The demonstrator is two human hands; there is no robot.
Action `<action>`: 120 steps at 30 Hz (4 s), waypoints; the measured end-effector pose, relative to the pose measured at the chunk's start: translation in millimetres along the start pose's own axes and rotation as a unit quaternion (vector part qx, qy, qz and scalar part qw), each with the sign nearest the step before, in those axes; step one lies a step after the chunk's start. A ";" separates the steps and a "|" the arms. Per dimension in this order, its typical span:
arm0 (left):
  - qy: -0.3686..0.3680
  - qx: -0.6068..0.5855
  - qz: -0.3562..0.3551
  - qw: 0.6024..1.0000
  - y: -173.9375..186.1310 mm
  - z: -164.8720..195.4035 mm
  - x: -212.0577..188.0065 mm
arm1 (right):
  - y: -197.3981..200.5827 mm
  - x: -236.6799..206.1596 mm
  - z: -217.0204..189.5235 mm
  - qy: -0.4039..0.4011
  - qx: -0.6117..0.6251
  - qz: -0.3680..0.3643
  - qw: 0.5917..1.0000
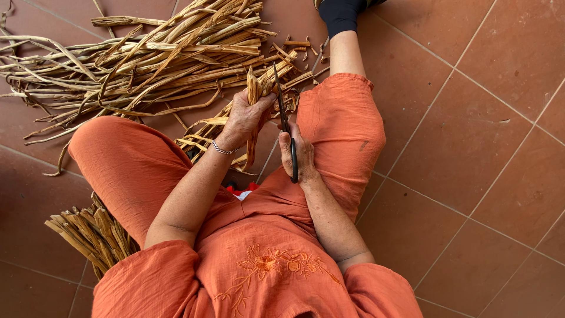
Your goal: The person sits on a tiled floor with piles of dried plant stalks around them. They hold a bundle of stalks in one hand and scissors in the other, cutting off sections of the stalks, then place the trimmed pieces onto a growing pile beside them and reach for more stalks to continue trimming.
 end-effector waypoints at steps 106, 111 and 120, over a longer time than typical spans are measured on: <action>-0.060 -0.013 -0.180 0.982 -1.8 3.1 -16.5 | -2.2 10.4 10.8 -0.017 0.378 0.032 0.925; -0.172 0.320 -0.177 0.915 -14.6 -5.9 -24.8 | -4.5 10.6 6.3 0.004 0.321 0.022 0.947; -0.219 0.403 -0.184 0.869 -20.3 -19.3 -35.1 | 1.0 11.7 -1.9 0.010 0.350 0.069 0.934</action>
Point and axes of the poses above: each hand's wrist, its own x-axis towards the middle knuckle, its own y-axis out of the back of the hand, z = x × y, the point moved 4 cm from there along x, towards the middle knuckle, and after that the axes turned 1 degree about y, right-handed, at the moved point
